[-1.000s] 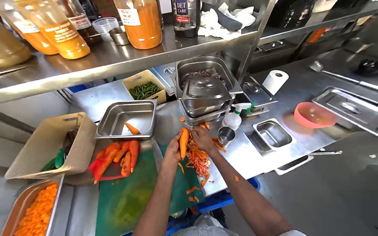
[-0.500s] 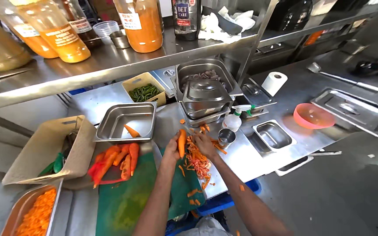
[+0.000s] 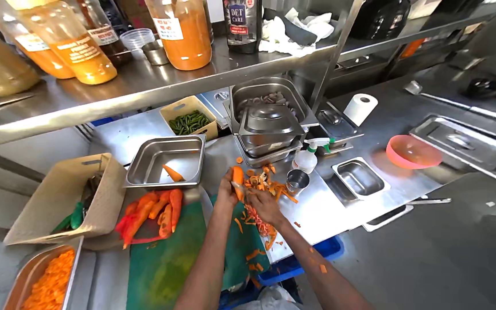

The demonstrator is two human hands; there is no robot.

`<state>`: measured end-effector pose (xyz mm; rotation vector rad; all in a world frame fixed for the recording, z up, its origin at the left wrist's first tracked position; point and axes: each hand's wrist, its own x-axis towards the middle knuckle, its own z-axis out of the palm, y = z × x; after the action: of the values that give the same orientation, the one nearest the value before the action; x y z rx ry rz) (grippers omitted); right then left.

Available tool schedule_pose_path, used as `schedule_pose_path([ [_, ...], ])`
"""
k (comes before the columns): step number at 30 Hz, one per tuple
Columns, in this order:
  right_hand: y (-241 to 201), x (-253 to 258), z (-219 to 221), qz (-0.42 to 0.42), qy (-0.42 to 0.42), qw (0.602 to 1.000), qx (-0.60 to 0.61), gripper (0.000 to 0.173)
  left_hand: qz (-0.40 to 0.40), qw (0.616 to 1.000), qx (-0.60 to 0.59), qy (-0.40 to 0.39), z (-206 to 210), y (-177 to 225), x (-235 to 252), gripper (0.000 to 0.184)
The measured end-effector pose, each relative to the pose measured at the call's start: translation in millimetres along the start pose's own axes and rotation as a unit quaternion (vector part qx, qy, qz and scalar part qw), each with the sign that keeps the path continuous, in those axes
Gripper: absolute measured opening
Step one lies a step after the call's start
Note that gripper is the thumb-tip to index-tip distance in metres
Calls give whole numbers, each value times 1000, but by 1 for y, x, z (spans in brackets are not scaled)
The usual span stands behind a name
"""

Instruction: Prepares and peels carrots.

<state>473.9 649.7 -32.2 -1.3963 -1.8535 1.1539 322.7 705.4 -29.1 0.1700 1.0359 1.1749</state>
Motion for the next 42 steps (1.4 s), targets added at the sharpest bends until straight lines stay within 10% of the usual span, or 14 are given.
schedule_pose_path([
  [9,10,36,-29,-17,104,986,-129,39,-19,998,60,-25,8,-11,-28,40],
  [21,6,13,-17,2,50,999,2,45,12,999,35,7,-3,4,-14,37],
  [31,1,15,-12,-46,59,982,-175,39,5,999,13,37,16,-4,-38,28],
  [35,-8,-6,4,-4,-34,991,-132,37,9,999,-37,18,2,-3,-10,39],
  [42,3,20,-29,-6,52,999,4,42,12,998,63,0,-8,5,-17,35],
])
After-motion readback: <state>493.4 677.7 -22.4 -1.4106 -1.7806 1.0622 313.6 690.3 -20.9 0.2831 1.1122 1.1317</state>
